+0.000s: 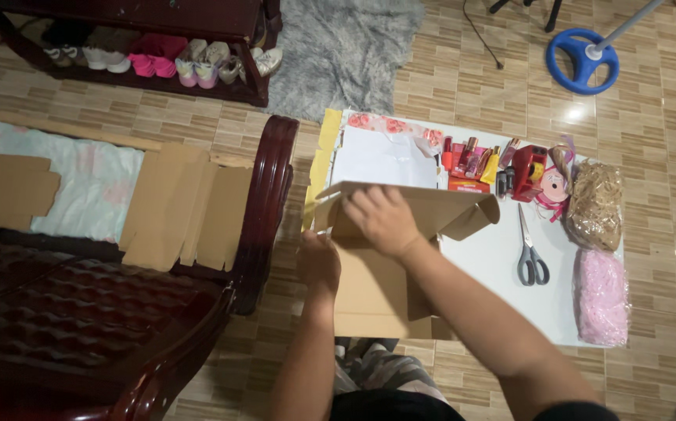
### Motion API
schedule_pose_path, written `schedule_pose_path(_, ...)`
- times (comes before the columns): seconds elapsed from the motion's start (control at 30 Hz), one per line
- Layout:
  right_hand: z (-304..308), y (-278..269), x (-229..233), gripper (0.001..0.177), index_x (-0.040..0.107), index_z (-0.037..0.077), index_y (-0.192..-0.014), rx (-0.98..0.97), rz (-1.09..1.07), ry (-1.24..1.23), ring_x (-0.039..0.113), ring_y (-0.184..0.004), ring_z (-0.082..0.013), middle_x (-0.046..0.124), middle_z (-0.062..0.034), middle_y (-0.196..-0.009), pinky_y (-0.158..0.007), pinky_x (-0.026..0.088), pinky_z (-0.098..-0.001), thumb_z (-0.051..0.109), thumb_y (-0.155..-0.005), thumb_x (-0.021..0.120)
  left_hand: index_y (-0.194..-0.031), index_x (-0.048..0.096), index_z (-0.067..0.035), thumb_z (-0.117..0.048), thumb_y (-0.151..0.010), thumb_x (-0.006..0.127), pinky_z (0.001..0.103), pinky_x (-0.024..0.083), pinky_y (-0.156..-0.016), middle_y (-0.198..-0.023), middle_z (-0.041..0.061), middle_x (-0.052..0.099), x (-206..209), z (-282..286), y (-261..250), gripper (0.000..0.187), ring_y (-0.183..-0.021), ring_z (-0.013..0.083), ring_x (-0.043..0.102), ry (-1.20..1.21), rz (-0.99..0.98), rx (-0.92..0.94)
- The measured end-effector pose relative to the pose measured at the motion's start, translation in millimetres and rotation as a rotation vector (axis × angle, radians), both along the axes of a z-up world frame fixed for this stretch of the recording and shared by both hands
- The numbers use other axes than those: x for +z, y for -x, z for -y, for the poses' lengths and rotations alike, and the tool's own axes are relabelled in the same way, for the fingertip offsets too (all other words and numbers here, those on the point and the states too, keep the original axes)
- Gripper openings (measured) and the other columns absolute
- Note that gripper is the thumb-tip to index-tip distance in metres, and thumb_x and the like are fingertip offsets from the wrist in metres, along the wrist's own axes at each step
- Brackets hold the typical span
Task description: The person assembles a small cardboard box by folding and taping its flaps on a white table. They then pick up a pink bubble-wrapped item and begin to unwrap it.
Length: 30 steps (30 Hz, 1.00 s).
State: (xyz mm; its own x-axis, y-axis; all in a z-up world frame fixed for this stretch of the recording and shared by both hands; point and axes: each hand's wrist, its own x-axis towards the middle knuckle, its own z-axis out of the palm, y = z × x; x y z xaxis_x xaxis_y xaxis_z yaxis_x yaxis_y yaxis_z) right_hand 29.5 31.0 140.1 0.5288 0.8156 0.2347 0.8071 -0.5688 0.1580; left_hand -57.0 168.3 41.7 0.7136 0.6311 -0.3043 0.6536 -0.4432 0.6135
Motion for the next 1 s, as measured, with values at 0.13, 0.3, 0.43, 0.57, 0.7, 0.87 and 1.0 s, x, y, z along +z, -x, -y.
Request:
schedule_pose_path(0.13, 4.5, 28.1, -28.3, 0.061, 0.054, 0.013, -0.142, -0.086, -0.101, -0.041, 0.050, -0.130, -0.0290, 0.055, -0.0098, -0.140, -0.113, 0.034, -0.0489, 0.014, -0.082, 0.059, -0.111, 0.065, -0.006, -0.028, -0.101, 0.054, 0.054, 0.053, -0.084, -0.102, 0.022, 0.072, -0.1, 1.9, -2.7, 0.026, -0.098, 0.0434, 0.069, 0.002, -0.041, 0.040)
schedule_pose_path(0.3, 3.5, 37.8, -57.1, 0.061, 0.057, 0.020, -0.138, -0.143, -0.282, 0.004, 0.042, -0.138, -0.0305, 0.051, -0.0093, -0.142, -0.117, 0.026, -0.0532, 0.011, -0.078, 0.063, -0.102, 0.071, -0.010, -0.022, -0.092, 0.065, 0.048, 0.054, -0.082, -0.098, 0.014, 0.075, -10.6, 0.1, 2.6, 0.017, -0.094, 0.0362, 0.071, -0.003, 0.093, 0.016)
schedule_pose_path(0.43, -4.9, 46.3, -71.4, 0.059, 0.062, 0.022, -0.136, -0.138, -0.415, -0.002, 0.041, -0.134, -0.0330, 0.052, -0.0106, -0.138, -0.114, 0.028, -0.0521, 0.011, -0.078, 0.064, -0.100, 0.074, -0.010, -0.019, -0.089, 0.068, 0.046, 0.054, -0.079, -0.097, 0.013, 0.075, -16.6, -0.7, 7.5, 0.015, -0.092, 0.0344, 0.072, -0.008, 0.150, 0.001)
schedule_pose_path(0.57, -13.5, 55.1, -74.7, 0.055, 0.064, 0.024, -0.133, -0.242, -0.634, -0.023, 0.045, -0.129, -0.0285, 0.055, -0.0053, -0.131, -0.110, 0.035, -0.0459, 0.011, -0.080, 0.065, -0.100, 0.074, -0.009, -0.019, -0.091, 0.068, 0.045, 0.054, -0.079, -0.095, 0.014, 0.075, -14.3, -1.8, 12.6, 0.015, -0.091, 0.0352, 0.072, 0.006, 0.207, -0.061)
schedule_pose_path(0.7, -15.6, 56.9, -78.1, 0.051, 0.065, 0.023, -0.133, -0.269, -0.714, -0.186, 0.053, -0.125, -0.0267, 0.061, -0.0022, -0.126, -0.104, 0.041, -0.0440, 0.008, -0.084, 0.063, -0.103, 0.075, -0.008, -0.015, -0.085, 0.068, 0.044, 0.055, -0.078, -0.097, 0.015, 0.075, -12.8, -3.4, 14.3, 0.020, -0.089, 0.0353, 0.073, 0.046, 0.248, -0.042)
schedule_pose_path(0.87, -11.7, 52.2, -96.4, 0.048, 0.065, 0.015, -0.127, -0.216, -0.765, -0.431, 0.061, -0.118, -0.0285, 0.069, -0.0061, -0.122, -0.105, 0.043, -0.0442, 0.009, -0.079, 0.066, -0.097, 0.079, -0.009, -0.016, -0.078, 0.072, 0.045, 0.055, -0.077, -0.093, 0.017, 0.075, -14.9, -3.0, 10.7, 0.022, -0.088, 0.0360, 0.073, 0.061, 0.174, -0.064)
schedule_pose_path(1.0, -2.1, 56.3, -131.6, 0.044, 0.068, 0.017, -0.126, -0.219, -0.718, -0.387, 0.061, -0.117, -0.0298, 0.070, -0.0072, -0.124, -0.102, 0.043, -0.0464, 0.003, -0.084, 0.061, -0.100, 0.079, -0.008, -0.024, -0.090, 0.068, 0.043, 0.056, -0.078, -0.091, 0.017, 0.076, -17.3, -9.5, 3.9, 0.022, -0.086, 0.0340, 0.074, 0.070, 0.205, -0.185)
